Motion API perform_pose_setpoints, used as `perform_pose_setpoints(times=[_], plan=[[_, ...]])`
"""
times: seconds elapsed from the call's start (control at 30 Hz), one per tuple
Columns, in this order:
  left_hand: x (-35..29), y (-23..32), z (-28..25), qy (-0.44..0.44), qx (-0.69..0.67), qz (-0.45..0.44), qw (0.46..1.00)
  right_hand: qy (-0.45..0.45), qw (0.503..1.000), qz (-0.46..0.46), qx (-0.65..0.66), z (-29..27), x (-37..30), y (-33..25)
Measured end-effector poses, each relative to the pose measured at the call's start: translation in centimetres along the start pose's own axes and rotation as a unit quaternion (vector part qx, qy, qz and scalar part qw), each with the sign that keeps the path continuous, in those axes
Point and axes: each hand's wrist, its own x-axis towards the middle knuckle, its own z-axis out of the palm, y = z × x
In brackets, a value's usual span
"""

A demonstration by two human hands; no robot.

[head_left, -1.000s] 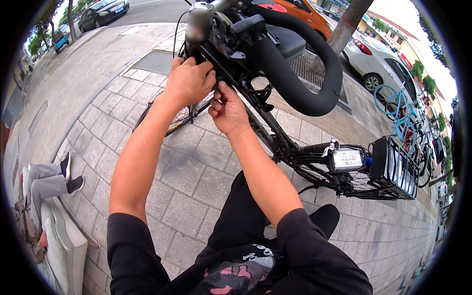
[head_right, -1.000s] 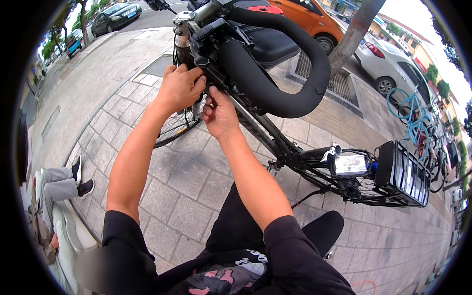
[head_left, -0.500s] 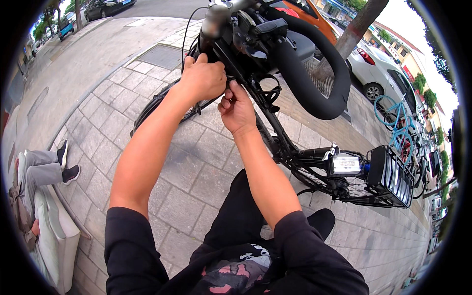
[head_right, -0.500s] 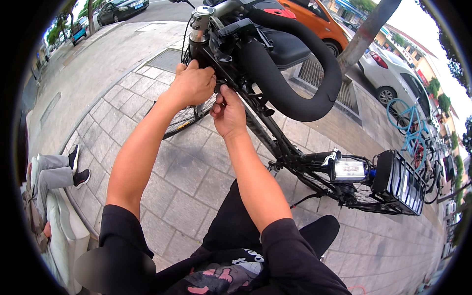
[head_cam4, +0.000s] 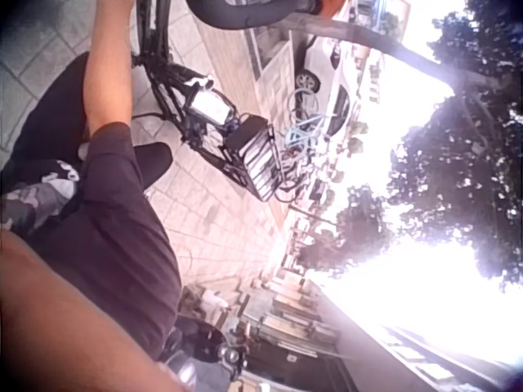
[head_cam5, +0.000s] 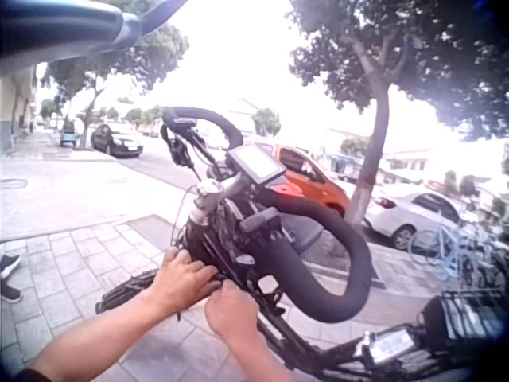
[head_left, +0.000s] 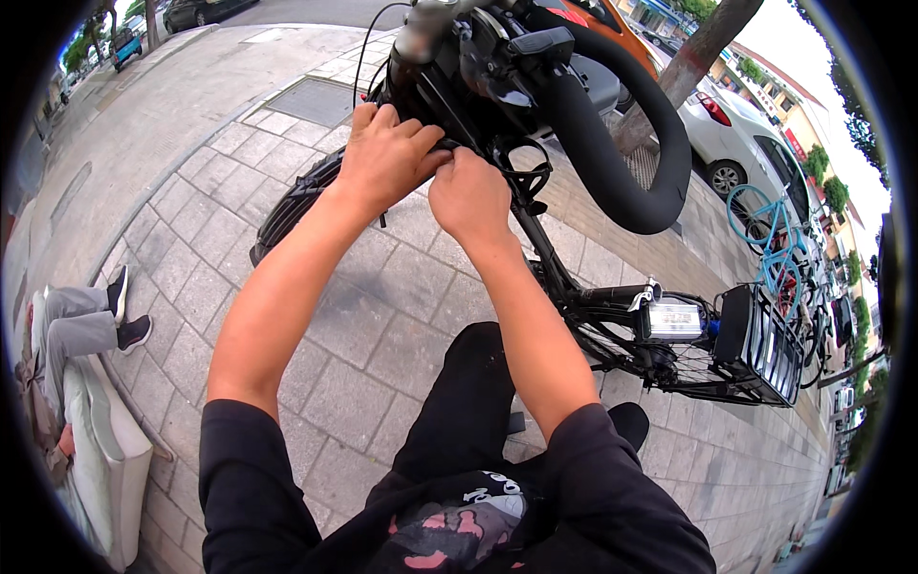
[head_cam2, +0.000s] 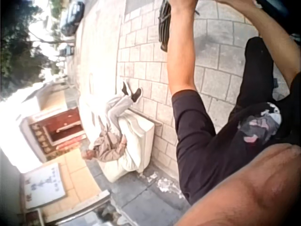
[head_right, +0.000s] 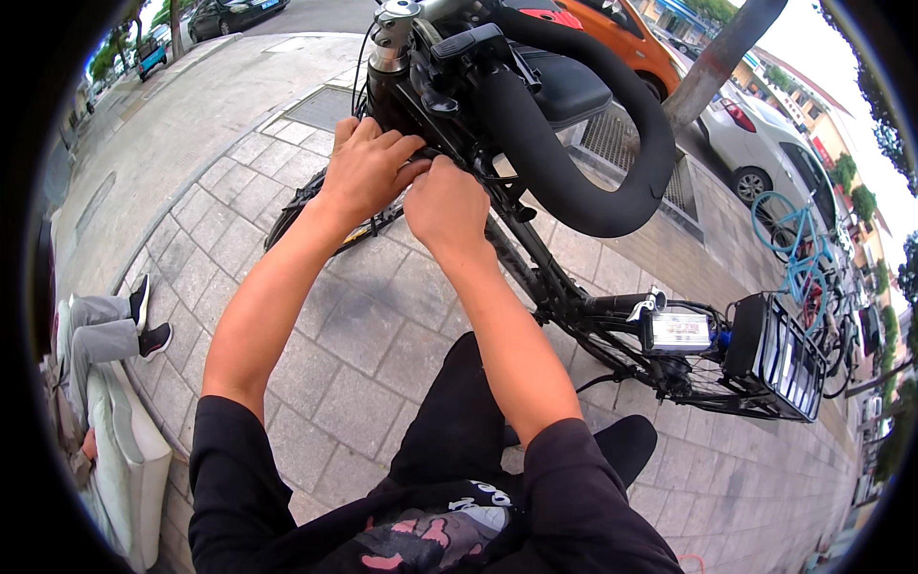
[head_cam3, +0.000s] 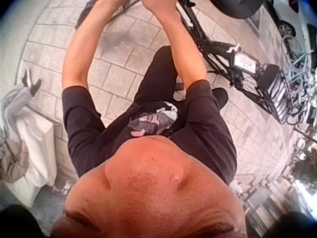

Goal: The person installs an electric bike conversion kit on a bicycle. They secure a battery pack to the rear rack, connect wires to the frame, and attach a control unit to the handlebars. The person uses a screwdriver to tighten components and a multimeter to test electrical connections.

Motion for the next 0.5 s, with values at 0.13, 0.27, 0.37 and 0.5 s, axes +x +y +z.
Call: perform_pose_setpoints(times=[0.13, 0.27, 0.37, 0.5], plan=[[0.4, -0.3, 0.2, 0.05, 0.021, 0.04, 0.998, -0.033, 0.997, 0.016, 0.073, -0.6, -0.6, 0.6], [1.2, 0.1, 0.4, 0.039, 0.06, 0.056, 0.996, -0.05, 0.948, 0.089, 0.301, 1.6, -1.2, 3.5], [1.6, 0.1, 1.1, 0.05, 0.063, 0.061, 0.995, -0.086, 0.892, 0.174, 0.407, 1.0, -1.4, 2.9], [0.7, 0.9, 0.6, 0.068, 0.06, 0.047, 0.995, -0.093, 0.843, 0.173, 0.5, 0.9, -1.7, 2.2]])
